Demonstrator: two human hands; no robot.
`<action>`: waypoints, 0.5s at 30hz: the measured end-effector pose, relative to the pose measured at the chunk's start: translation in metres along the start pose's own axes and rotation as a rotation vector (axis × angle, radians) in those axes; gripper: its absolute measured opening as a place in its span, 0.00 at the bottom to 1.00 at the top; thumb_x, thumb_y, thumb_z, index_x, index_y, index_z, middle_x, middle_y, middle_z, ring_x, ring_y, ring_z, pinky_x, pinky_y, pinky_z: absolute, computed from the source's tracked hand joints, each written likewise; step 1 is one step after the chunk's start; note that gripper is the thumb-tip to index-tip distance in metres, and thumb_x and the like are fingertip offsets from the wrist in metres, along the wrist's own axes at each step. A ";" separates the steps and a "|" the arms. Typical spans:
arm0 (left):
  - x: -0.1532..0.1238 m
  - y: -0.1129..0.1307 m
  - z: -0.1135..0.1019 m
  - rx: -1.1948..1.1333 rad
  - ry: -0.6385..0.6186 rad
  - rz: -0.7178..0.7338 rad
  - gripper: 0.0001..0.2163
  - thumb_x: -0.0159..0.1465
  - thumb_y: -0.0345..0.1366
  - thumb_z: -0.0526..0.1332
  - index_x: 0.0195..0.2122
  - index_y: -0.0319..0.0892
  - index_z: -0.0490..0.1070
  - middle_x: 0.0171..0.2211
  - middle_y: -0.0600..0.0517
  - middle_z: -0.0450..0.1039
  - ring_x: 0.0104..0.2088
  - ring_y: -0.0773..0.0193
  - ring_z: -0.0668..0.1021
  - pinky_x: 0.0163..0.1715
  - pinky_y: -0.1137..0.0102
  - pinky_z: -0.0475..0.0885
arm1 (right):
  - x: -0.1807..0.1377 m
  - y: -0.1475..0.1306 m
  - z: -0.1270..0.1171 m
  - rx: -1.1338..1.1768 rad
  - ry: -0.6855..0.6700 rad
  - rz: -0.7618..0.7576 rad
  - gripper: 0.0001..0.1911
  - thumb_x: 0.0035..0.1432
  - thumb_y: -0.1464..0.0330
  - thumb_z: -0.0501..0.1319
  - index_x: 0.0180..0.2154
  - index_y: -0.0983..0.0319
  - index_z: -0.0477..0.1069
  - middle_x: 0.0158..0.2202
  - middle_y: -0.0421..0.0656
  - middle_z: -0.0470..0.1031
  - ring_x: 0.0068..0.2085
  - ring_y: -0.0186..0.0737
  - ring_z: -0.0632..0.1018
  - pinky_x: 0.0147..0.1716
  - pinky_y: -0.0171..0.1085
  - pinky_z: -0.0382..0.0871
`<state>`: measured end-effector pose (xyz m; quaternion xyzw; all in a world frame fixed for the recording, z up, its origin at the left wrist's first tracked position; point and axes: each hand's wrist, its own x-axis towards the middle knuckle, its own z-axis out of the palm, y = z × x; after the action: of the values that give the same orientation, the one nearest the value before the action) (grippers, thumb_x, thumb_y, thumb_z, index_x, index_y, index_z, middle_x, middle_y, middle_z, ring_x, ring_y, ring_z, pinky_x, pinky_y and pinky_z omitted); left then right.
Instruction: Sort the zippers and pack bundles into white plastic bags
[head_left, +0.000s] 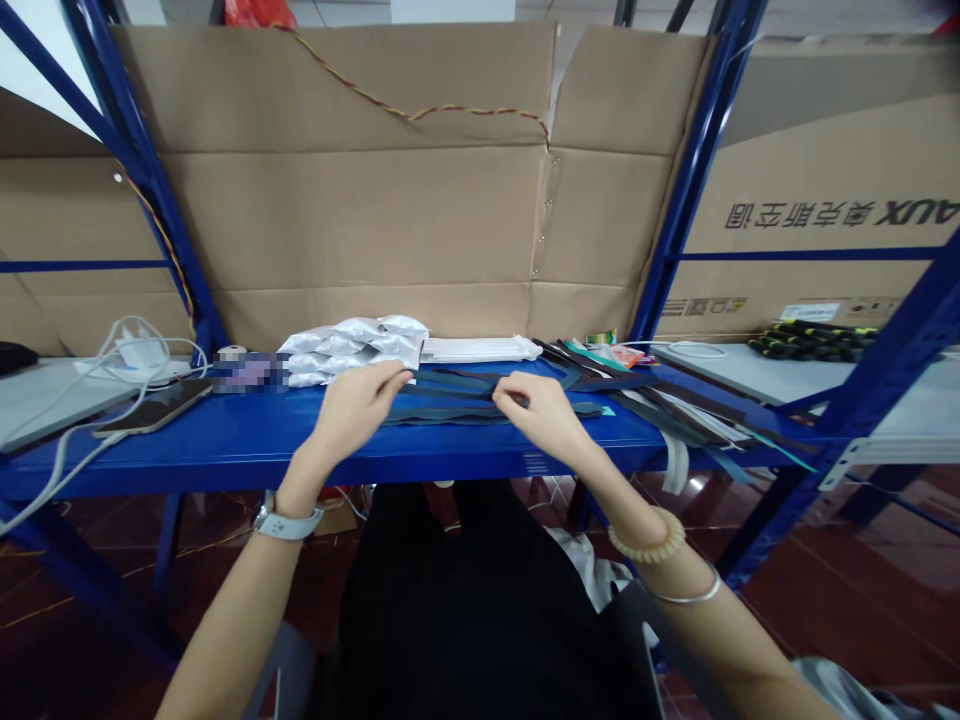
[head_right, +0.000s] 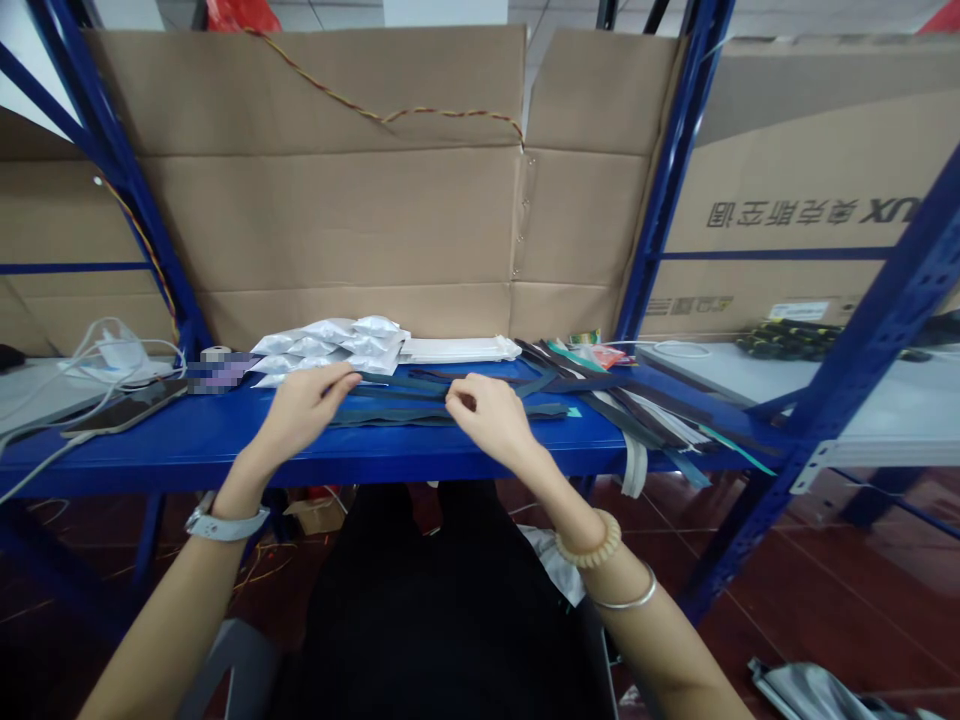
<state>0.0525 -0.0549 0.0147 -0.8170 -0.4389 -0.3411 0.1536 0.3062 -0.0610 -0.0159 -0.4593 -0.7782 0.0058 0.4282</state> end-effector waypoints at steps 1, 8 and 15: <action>0.000 -0.008 -0.005 0.010 0.021 -0.019 0.15 0.69 0.41 0.48 0.25 0.42 0.60 0.21 0.55 0.63 0.23 0.67 0.64 0.26 0.71 0.56 | 0.002 0.007 -0.004 -0.026 0.022 0.002 0.11 0.56 0.68 0.53 0.23 0.61 0.69 0.28 0.41 0.69 0.30 0.36 0.69 0.33 0.35 0.60; -0.012 -0.070 -0.045 0.150 0.219 -0.229 0.16 0.68 0.42 0.48 0.23 0.42 0.56 0.19 0.56 0.57 0.23 0.68 0.62 0.26 0.71 0.53 | 0.011 0.066 -0.036 -0.258 0.274 0.025 0.14 0.52 0.66 0.58 0.17 0.61 0.68 0.32 0.47 0.69 0.38 0.45 0.68 0.39 0.43 0.63; -0.025 -0.092 -0.057 0.277 0.302 -0.344 0.17 0.69 0.42 0.49 0.24 0.40 0.56 0.20 0.57 0.53 0.24 0.71 0.59 0.26 0.74 0.50 | 0.010 0.090 -0.052 -0.348 0.320 0.035 0.16 0.49 0.67 0.58 0.14 0.61 0.59 0.30 0.46 0.72 0.36 0.43 0.67 0.38 0.41 0.61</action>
<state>-0.0566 -0.0493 0.0339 -0.6415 -0.5857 -0.4170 0.2676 0.4027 -0.0221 -0.0121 -0.5346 -0.6818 -0.1938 0.4602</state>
